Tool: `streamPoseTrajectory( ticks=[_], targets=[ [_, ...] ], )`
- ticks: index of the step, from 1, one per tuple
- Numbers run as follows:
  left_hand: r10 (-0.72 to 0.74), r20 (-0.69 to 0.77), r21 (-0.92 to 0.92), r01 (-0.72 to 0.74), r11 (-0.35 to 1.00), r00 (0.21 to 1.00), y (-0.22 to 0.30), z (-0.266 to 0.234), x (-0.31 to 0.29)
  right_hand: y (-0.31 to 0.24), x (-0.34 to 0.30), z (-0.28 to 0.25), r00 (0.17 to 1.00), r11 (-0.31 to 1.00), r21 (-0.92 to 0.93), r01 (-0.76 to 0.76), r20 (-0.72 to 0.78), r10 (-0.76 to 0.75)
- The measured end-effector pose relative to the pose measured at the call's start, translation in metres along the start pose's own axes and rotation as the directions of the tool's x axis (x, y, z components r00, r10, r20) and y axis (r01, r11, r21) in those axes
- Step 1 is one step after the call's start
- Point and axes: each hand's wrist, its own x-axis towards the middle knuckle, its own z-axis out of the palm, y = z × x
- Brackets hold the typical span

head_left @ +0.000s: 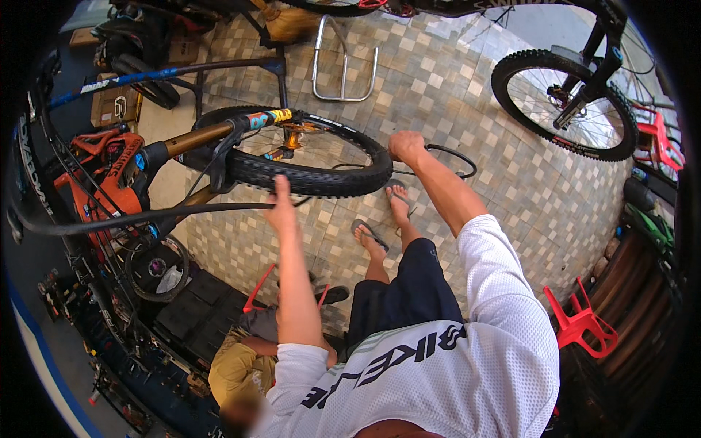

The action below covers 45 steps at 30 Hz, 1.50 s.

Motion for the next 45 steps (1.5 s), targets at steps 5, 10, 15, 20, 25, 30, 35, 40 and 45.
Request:
streamPoseTrajectory(
  ticks=[5, 10, 15, 20, 25, 30, 35, 40, 45],
  targets=[
    [0.032, -0.12, -0.111, -0.045, 0.993, 0.992, 0.005, -0.012, 0.012, -0.001, 0.001, 0.002, 0.999, 0.999, 0.021, 0.028, -0.029, -0.027],
    [0.088, 0.139, 0.102, -0.103, 0.989, 0.986, -0.04, 0.009, -0.024, 0.001, 0.003, 0.014, 0.996, 0.994, 0.092, 0.055, -0.072, -0.048],
    [0.004, -0.052, -0.071, -0.008, 0.997, 0.999, 0.008, -0.024, 0.012, 0.004, 0.004, 0.015, 0.999, 0.995, 0.094, 0.034, -0.031, -0.031],
    [0.085, 0.147, 0.121, -0.103, 0.987, 0.986, -0.035, 0.003, -0.028, -0.005, 0.002, 0.015, 0.994, 0.997, 0.049, 0.064, -0.089, -0.059],
    [-0.022, 0.231, 0.124, -0.007, 0.992, 0.973, 0.005, -0.003, -0.017, -0.002, 0.0, 0.017, 0.991, 0.996, 0.087, 0.033, -0.13, -0.022],
    [-0.012, 0.043, -0.059, 0.015, 0.998, 0.999, 0.028, -0.019, -0.019, 0.04, -0.023, 0.063, 0.987, 0.995, 0.099, -0.01, -0.16, 0.026],
    [0.149, 0.186, -0.209, -0.11, 0.972, 0.971, -0.014, -0.079, -0.031, 0.082, -0.097, 0.142, 0.989, 0.984, 0.144, -0.106, -0.083, 0.119],
    [0.216, 0.168, -0.266, -0.166, 0.95, 0.962, -0.032, -0.168, -0.062, 0.04, -0.154, 0.178, 0.987, 0.969, 0.198, -0.148, 0.091, 0.132],
    [0.323, 0.177, -0.306, -0.26, 0.916, 0.93, -0.047, -0.266, -0.099, -0.026, -0.147, 0.192, 0.993, 0.923, 0.377, -0.076, -0.06, 0.106]
  ],
)
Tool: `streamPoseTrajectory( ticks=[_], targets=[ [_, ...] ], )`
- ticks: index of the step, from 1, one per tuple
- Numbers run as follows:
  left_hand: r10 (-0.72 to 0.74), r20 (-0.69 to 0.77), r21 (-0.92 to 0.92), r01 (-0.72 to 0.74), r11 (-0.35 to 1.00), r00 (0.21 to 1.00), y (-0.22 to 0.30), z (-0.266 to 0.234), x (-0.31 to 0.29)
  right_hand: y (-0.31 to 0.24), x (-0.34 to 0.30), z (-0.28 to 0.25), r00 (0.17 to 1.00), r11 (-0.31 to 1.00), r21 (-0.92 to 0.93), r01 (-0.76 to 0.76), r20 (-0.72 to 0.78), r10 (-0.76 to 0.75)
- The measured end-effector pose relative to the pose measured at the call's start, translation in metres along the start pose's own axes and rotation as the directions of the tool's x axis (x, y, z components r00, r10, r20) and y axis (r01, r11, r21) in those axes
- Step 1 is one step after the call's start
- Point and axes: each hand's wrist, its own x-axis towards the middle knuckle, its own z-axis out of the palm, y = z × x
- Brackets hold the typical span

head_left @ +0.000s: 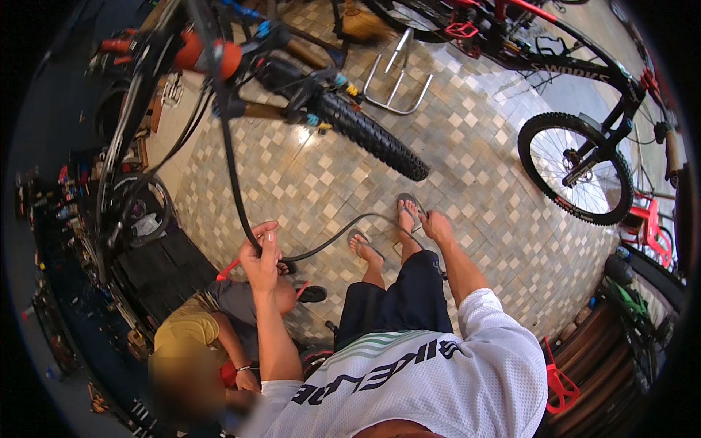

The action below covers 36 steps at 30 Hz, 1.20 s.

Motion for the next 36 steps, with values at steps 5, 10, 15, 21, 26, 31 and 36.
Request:
streamPoseTrajectory(
  ticks=[5, 10, 15, 21, 26, 31, 36],
  targets=[
    [0.023, -0.041, 0.056, -0.021, 0.998, 0.999, 0.007, -0.051, -0.044, -0.049, 0.036, 0.016, 0.978, 0.993, 0.094, 0.07, -0.203, -0.05],
    [0.051, -0.044, 0.072, -0.047, 0.996, 0.998, -0.021, -0.096, -0.074, -0.073, 0.058, 0.031, 0.943, 0.996, 0.085, -0.014, -0.331, 0.042],
    [0.093, -0.071, 0.009, -0.093, 0.996, 0.993, -0.033, -0.117, -0.087, -0.061, 0.086, 0.056, 0.936, 0.999, -0.027, -0.032, -0.351, 0.02],
    [0.097, -0.046, -0.026, -0.098, 0.995, 0.994, -0.043, -0.124, -0.085, -0.07, 0.105, 0.063, 0.937, 0.993, -0.042, -0.109, -0.339, 0.088],
    [0.069, -0.026, -0.058, -0.071, 0.996, 0.997, -0.044, -0.114, -0.081, -0.072, 0.121, 0.061, 0.958, 0.981, -0.021, -0.193, -0.22, 0.184],
    [0.052, 0.038, -0.082, -0.049, 0.995, 0.998, -0.054, -0.106, -0.072, -0.049, 0.146, 0.08, 0.919, 0.98, -0.193, -0.051, -0.393, -0.029],
    [0.101, 0.078, -0.05, -0.097, 0.994, 0.992, -0.059, -0.092, -0.062, -0.037, 0.171, 0.093, 0.895, 0.965, -0.262, -0.001, -0.431, -0.117]
  ],
)
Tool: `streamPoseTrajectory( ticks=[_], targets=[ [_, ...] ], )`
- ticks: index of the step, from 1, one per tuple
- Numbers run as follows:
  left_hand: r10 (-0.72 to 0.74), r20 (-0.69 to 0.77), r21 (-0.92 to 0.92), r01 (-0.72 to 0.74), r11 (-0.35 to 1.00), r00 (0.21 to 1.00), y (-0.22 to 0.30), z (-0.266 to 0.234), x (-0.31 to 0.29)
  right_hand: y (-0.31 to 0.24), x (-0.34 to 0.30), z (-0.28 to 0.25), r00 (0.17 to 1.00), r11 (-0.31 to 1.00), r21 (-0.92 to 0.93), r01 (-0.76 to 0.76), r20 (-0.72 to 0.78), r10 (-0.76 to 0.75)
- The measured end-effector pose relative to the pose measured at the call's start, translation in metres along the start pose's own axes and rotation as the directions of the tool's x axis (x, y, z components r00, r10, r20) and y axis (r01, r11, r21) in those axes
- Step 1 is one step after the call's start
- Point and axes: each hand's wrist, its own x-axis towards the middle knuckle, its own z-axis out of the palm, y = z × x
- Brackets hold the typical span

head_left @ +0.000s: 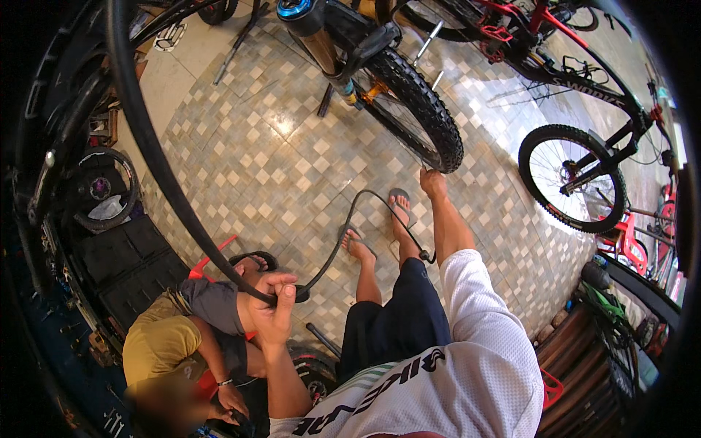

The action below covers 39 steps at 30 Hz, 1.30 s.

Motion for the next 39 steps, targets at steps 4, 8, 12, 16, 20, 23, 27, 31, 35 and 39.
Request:
streamPoseTrajectory(
  ticks=[4, 8, 12, 16, 20, 23, 27, 31, 35, 39],
  targets=[
    [-0.132, -0.031, -0.06, 0.13, 0.99, 0.991, -0.014, 0.009, 0.002, -0.028, 0.0, -0.022, 0.992, 0.979, 0.203, 0.026, 0.119, -0.051],
    [-0.137, -0.042, -0.102, 0.132, 0.986, 0.99, -0.011, 0.021, 0.004, -0.099, -0.014, -0.081, 0.973, 0.909, 0.389, 0.148, 0.106, -0.203],
    [-0.16, -0.051, -0.112, 0.153, 0.982, 0.986, -0.003, 0.028, 0.002, -0.153, -0.007, -0.116, 0.98, 0.866, 0.473, 0.163, 0.022, -0.197],
    [-0.145, -0.073, -0.017, 0.145, 0.989, 0.987, 0.006, 0.025, -0.001, -0.173, 0.014, -0.115, 0.997, 0.852, 0.522, -0.041, 0.074, 0.002],
    [-0.132, -0.086, -0.03, 0.13, 0.991, 0.988, 0.001, 0.019, -0.013, -0.183, 0.014, -0.121, 0.981, 0.834, 0.54, -0.115, 0.195, 0.009],
    [-0.122, -0.07, -0.032, 0.12, 0.992, 0.99, 0.009, 0.017, -0.018, -0.173, 0.005, -0.12, 0.99, 0.874, 0.484, -0.031, 0.136, -0.04],
    [-0.075, -0.09, 0.003, 0.076, 0.997, 0.993, 0.02, 0.014, -0.024, -0.175, -0.024, -0.148, 0.98, 0.858, 0.477, 0.193, -0.044, -0.196],
    [-0.045, -0.136, 0.033, 0.05, 0.998, 0.99, 0.037, 0.006, -0.037, -0.197, -0.088, -0.229, 0.961, 0.823, 0.514, 0.241, -0.006, -0.277],
    [-0.008, -0.125, 0.035, 0.012, 0.999, 0.992, 0.047, 0.0, -0.045, -0.207, -0.107, -0.274, 0.928, 0.778, 0.525, 0.345, -0.068, -0.366],
    [-0.01, -0.082, -0.033, 0.008, 0.999, 0.997, 0.051, -0.005, -0.047, -0.228, -0.093, -0.266, 0.952, 0.661, 0.699, 0.273, -0.096, -0.292]
  ],
)
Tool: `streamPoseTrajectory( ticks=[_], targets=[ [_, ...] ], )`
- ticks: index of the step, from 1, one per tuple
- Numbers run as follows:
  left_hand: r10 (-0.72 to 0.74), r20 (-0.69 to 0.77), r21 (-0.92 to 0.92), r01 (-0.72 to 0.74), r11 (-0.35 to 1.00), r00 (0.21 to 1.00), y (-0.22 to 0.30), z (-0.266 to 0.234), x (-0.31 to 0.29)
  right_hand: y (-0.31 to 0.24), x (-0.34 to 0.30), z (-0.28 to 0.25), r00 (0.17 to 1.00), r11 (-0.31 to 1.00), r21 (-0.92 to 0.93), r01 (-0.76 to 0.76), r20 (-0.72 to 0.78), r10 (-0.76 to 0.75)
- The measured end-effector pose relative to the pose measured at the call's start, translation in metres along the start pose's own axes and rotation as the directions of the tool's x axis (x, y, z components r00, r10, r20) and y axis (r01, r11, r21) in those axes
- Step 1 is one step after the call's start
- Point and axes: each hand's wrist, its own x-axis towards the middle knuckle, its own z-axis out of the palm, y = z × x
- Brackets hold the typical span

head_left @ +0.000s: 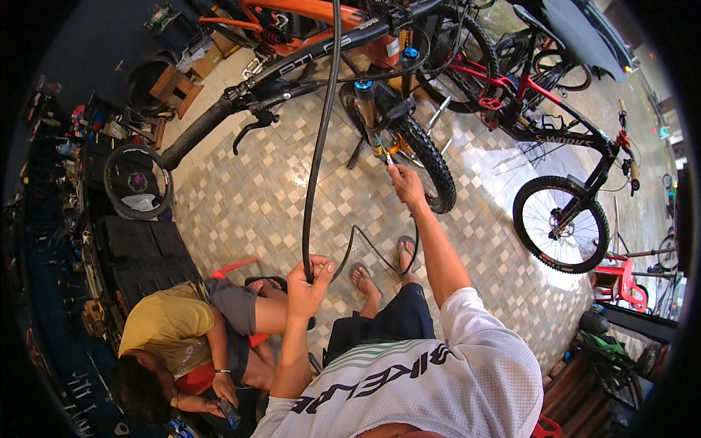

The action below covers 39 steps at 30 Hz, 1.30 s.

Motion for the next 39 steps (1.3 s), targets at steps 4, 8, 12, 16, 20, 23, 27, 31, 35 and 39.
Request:
streamPoseTrajectory(
  ticks=[4, 8, 12, 16, 20, 23, 27, 31, 35, 39],
  targets=[
    [0.058, 0.007, 0.031, -0.059, 0.998, 0.998, 0.009, -0.008, -0.004, -0.046, -0.011, 0.029, 0.951, 0.873, 0.378, -0.31, 0.135, 0.279],
    [0.11, -0.022, 0.044, -0.109, 0.993, 0.994, 0.031, -0.027, -0.007, -0.067, -0.017, 0.058, 0.926, 0.687, 0.625, -0.369, 0.184, 0.33],
    [0.147, -0.103, 0.065, -0.141, 0.988, 0.984, 0.051, -0.062, -0.01, -0.078, -0.013, 0.095, 0.932, 0.591, 0.747, -0.304, 0.105, 0.346],
    [0.102, -0.111, 0.141, -0.086, 0.986, 0.989, 0.072, -0.103, -0.01, -0.096, -0.005, 0.119, 0.893, 0.539, 0.784, -0.308, 0.044, 0.447],
    [0.314, -0.153, 0.05, -0.31, 0.949, 0.937, 0.096, -0.144, -0.004, -0.103, -0.008, 0.125, 0.927, 0.6, 0.749, -0.282, 0.051, 0.372],
    [0.393, -0.316, -0.017, -0.419, 0.908, 0.864, 0.133, -0.184, -0.007, -0.125, -0.048, 0.121, 0.987, 0.638, 0.753, -0.159, 0.111, 0.115],
    [0.512, -0.457, -0.01, -0.58, 0.815, 0.727, 0.166, -0.248, 0.026, -0.138, -0.068, 0.11, 0.952, 0.669, 0.721, -0.183, -0.041, 0.304],
    [0.575, -0.35, 0.07, -0.592, 0.803, 0.739, 0.209, -0.283, 0.09, -0.138, -0.065, 0.118, 0.963, 0.617, 0.78, -0.104, -0.076, 0.259],
    [0.602, -0.299, 0.134, -0.593, 0.794, 0.74, 0.225, -0.304, 0.172, -0.161, -0.072, 0.143, 0.956, 0.573, 0.806, -0.146, -0.034, 0.292],
    [0.68, -0.165, 0.04, -0.684, 0.728, 0.714, 0.232, -0.313, 0.253, -0.156, -0.055, 0.179, 0.864, 0.459, 0.825, -0.33, 0.068, 0.499]
  ],
)
